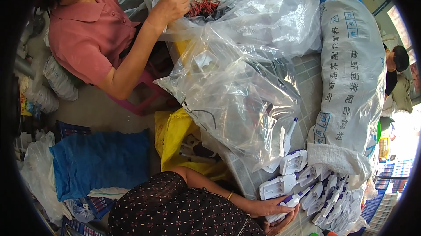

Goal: Assembling plastic shells for toy walkie-talkies using an electric screwdriver.

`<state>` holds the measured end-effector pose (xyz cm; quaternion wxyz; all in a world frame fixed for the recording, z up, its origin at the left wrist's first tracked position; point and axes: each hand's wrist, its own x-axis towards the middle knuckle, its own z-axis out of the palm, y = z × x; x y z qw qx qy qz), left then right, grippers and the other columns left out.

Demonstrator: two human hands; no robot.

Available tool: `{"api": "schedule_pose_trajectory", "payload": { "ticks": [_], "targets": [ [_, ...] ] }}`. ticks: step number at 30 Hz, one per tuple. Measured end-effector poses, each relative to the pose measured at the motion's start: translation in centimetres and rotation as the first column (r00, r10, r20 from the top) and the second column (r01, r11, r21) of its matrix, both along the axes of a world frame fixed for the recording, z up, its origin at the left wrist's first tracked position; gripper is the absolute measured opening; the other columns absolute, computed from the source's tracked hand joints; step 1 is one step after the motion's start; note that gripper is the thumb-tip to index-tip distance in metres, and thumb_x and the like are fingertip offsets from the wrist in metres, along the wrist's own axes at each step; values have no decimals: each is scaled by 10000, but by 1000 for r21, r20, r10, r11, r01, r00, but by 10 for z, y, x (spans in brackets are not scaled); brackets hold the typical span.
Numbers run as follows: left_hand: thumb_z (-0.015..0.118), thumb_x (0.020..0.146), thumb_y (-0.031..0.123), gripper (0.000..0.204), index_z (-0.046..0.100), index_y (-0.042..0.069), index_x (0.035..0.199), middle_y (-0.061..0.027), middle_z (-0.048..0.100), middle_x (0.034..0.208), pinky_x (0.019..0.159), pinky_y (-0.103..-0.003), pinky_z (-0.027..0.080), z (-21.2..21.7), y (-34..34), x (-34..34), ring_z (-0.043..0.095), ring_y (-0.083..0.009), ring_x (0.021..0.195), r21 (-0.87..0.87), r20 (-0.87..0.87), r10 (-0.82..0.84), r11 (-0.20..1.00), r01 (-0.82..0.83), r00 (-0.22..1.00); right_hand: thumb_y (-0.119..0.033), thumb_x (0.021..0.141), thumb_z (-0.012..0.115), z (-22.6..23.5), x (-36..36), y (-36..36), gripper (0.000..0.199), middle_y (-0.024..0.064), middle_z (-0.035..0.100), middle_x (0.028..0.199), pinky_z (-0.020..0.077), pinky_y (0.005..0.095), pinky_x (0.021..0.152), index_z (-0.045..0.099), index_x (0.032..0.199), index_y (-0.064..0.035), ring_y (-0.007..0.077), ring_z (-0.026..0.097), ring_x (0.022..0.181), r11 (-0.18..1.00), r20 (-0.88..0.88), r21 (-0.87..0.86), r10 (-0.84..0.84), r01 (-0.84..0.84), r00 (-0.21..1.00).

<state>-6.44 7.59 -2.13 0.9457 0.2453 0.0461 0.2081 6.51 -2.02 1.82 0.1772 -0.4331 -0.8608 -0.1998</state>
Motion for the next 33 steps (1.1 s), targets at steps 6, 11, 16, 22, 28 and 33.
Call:
{"api": "schedule_pose_trajectory", "payload": {
  "ticks": [6,11,16,22,28,33],
  "targets": [
    [608,1009,391,673,322,83,1533,-64,490,1396,1089,-317,355,7,1,-4,441,-163,1290,-64,4,-55,996,55,998,-600,918,615,-8,9,-6,875,331,454,1442,416,564,1078,385,1466,42,500,487,1305,1000,29,17,3,-3,1000],
    [591,1021,393,691,268,112,1565,-49,470,1387,1014,-300,412,8,5,-4,455,-141,1244,-74,43,-68,995,71,997,-643,914,584,-20,-8,-16,916,321,411,1477,370,558,1108,356,1488,34,485,440,1348,876,-412,-283,-480,392,775],
    [579,1028,405,707,237,125,1581,-38,460,1379,988,-284,440,3,2,-3,461,-121,1223,-110,75,-103,988,111,992,-701,910,534,-23,-4,-21,967,314,330,1536,300,551,1149,325,1515,24,465,358,1419,881,-523,-325,-470,344,711],
    [559,1026,415,692,259,98,1563,-58,449,1417,1104,-307,338,11,-3,-15,408,-139,1307,113,110,-53,993,40,993,-657,881,631,-13,-7,-29,968,316,310,1548,299,545,1149,336,1516,11,464,340,1429,928,-549,-223,-373,300,748],
    [483,1057,434,547,401,87,1471,-43,588,1251,897,-310,529,19,3,-11,610,-156,1074,-69,300,-158,980,187,941,-577,789,757,19,-5,-6,985,321,332,1540,310,552,1146,378,1495,-4,460,351,1424,941,-637,-256,-337,222,694],
    [426,1028,571,650,430,50,1417,-166,621,1189,795,-386,590,45,40,-16,675,-277,995,-146,346,-14,987,68,938,-508,733,831,71,-1,54,965,325,373,1519,378,494,1111,454,1438,33,448,408,1400,954,-582,-293,-231,64,779]
  ]
}}
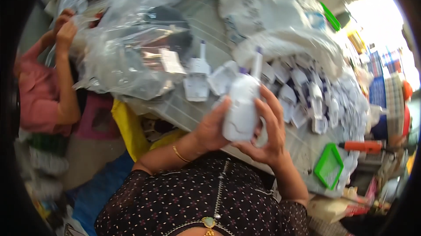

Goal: Assembling plastic shells for toy walkie-talkies using an electric screwdriver.

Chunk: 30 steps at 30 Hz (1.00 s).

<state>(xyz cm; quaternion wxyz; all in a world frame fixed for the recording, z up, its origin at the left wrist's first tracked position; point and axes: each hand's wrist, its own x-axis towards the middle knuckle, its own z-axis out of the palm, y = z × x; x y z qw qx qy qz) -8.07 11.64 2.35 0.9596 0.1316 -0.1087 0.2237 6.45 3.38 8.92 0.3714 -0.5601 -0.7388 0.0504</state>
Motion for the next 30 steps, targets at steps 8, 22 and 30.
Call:
{"api": "schedule_pose_trajectory", "payload": {
  "ticks": [8,22,30],
  "targets": [
    [431,1005,617,742,361,58,1489,-209,588,1271,880,-489,561,12,-1,23,622,-354,1104,84,-35,-22,996,25,999,-370,692,874,17,28,-16,902,240,455,1482,383,477,1071,497,1437,-30,408,484,1330,998,132,-10,-57,59,990],
    [698,743,216,747,425,-10,1401,-144,620,1133,635,-315,554,23,-67,50,667,-217,839,307,-436,132,952,9,890,-314,807,814,-9,56,-94,822,236,470,1475,390,449,1080,437,1465,4,359,476,1343,997,-323,-63,-62,44,944],
    [731,725,208,828,352,0,1431,-166,601,1162,621,-362,606,27,-72,63,690,-267,830,375,-434,80,922,99,897,-248,873,791,-10,71,-91,765,155,559,1352,424,376,1042,416,1479,30,216,537,1184,963,-765,-264,-243,54,597]
  ]
}}
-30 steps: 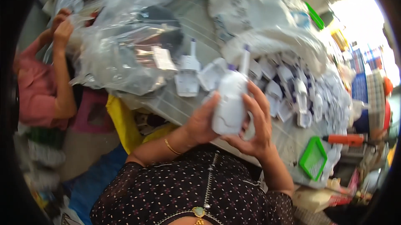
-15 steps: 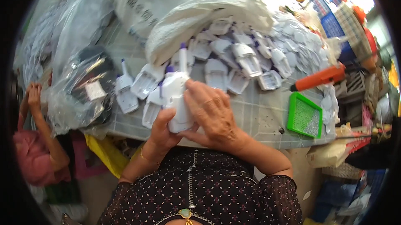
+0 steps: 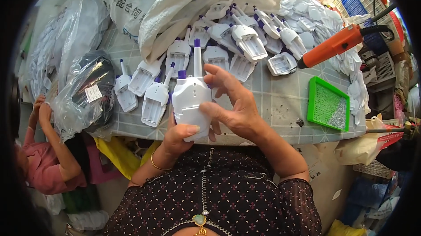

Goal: Assembling plastic shells for toy walkie-talkies using an electric screwdriver.

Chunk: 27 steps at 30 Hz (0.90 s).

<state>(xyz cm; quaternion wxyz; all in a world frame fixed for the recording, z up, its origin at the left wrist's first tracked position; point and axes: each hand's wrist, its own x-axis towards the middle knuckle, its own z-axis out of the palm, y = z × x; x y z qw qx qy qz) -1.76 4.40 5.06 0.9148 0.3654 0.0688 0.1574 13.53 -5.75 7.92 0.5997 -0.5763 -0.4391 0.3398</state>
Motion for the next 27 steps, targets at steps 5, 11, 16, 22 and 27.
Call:
{"api": "schedule_pose_trajectory", "payload": {
  "ticks": [5,11,16,22,27],
  "targets": [
    [733,722,178,807,350,9,1412,-165,593,1138,604,-365,610,-10,1,-3,693,-268,805,-1,13,-35,999,35,999,-233,867,803,-7,-2,-6,707,115,600,1268,484,308,938,483,1446,16,141,577,1004,999,-83,-35,-1,-2,997],
    [745,723,166,805,346,21,1407,-145,603,1053,557,-345,584,-19,3,-7,685,-248,777,44,46,-20,999,18,999,-248,846,817,-3,-3,2,682,77,591,1259,462,340,982,512,1413,-25,147,565,1045,995,-240,-25,91,-100,966],
    [735,800,247,670,415,32,1349,-113,613,984,493,-305,520,-11,1,-11,656,-208,725,-4,53,-17,1000,17,998,-237,828,816,-12,-12,3,739,122,549,1329,433,381,1026,466,1445,-29,196,540,1154,998,25,54,10,-11,1000],
    [518,1010,521,535,517,57,1278,-86,632,1001,533,-298,525,-16,-8,-11,651,-184,745,-153,-60,124,979,-132,990,-308,752,844,-22,-26,1,694,130,582,1299,418,426,982,562,1335,-58,311,554,1169,918,669,379,-358,115,651],
    [355,1017,651,663,526,79,1305,-81,643,1088,628,-326,572,-15,-8,-14,666,-195,809,-275,-13,173,946,-170,985,-348,706,821,-19,-37,-8,623,90,591,1283,397,450,972,641,1244,-91,285,561,1158,949,848,302,-224,-90,481]
  ]
}}
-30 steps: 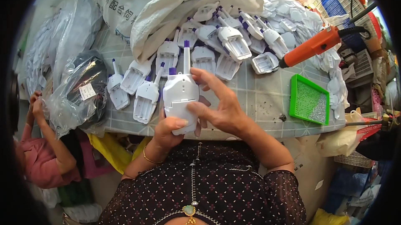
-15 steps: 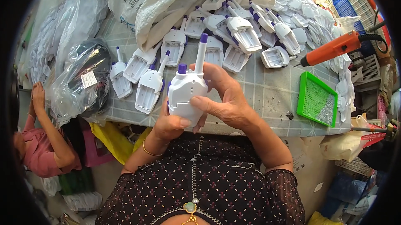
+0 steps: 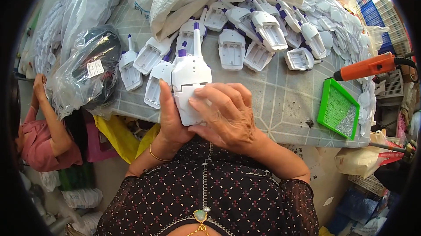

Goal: Assembling plastic shells for toy walkie-talkies using an electric screwdriver.

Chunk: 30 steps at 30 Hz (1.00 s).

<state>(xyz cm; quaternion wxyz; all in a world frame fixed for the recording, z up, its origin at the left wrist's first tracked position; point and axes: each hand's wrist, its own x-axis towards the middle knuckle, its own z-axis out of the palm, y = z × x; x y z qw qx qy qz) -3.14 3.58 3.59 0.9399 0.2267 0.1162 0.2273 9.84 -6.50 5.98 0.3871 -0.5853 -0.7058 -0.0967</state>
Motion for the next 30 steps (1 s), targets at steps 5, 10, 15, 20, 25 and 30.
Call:
{"api": "schedule_pose_trajectory", "payload": {
  "ticks": [5,10,15,20,25,30],
  "targets": [
    [348,1047,587,640,472,74,1408,-82,612,1252,944,-364,526,4,1,2,622,-192,1117,-35,45,46,998,-44,998,-292,730,802,-1,-2,-3,624,121,556,1387,388,471,1040,617,1289,-87,301,552,1237,1000,-21,-14,3,-4,1000],
    [338,1065,550,617,457,64,1426,-84,588,1307,1023,-359,482,-1,3,-1,593,-188,1183,9,83,29,1000,-30,996,-336,792,804,2,-1,-3,575,194,604,1331,412,490,1040,603,1266,-80,349,582,1221,1000,52,-13,17,-16,999],
    [348,1054,573,645,450,56,1427,-89,605,1260,968,-348,509,10,-2,2,622,-192,1121,39,-8,22,999,-22,1000,-317,759,823,-10,5,-2,536,175,618,1323,413,471,1041,635,1211,-102,337,581,1235,999,13,29,30,-31,999],
    [372,1033,609,679,455,55,1414,-92,640,1132,835,-323,550,1,5,-2,657,-185,960,132,128,-144,983,128,981,-276,621,938,2,16,9,801,269,419,1495,366,511,1115,562,1313,-130,420,432,1385,991,-376,-11,116,-130,919],
    [366,1021,644,708,466,58,1405,-81,639,1135,827,-317,550,-2,-11,-8,654,-174,962,4,-27,-146,989,146,989,-305,585,965,2,17,2,1036,330,170,1612,241,542,1183,427,1446,-99,469,230,1495,959,-442,-167,135,-229,887],
    [638,991,184,615,313,-1,1479,-117,501,1338,1014,-315,447,-13,-24,-19,510,-147,1203,513,-131,151,856,-64,980,-190,575,950,-3,6,-11,992,367,242,1569,324,529,1154,449,1421,-57,498,315,1451,978,-353,-173,46,-114,935]
  ]
}}
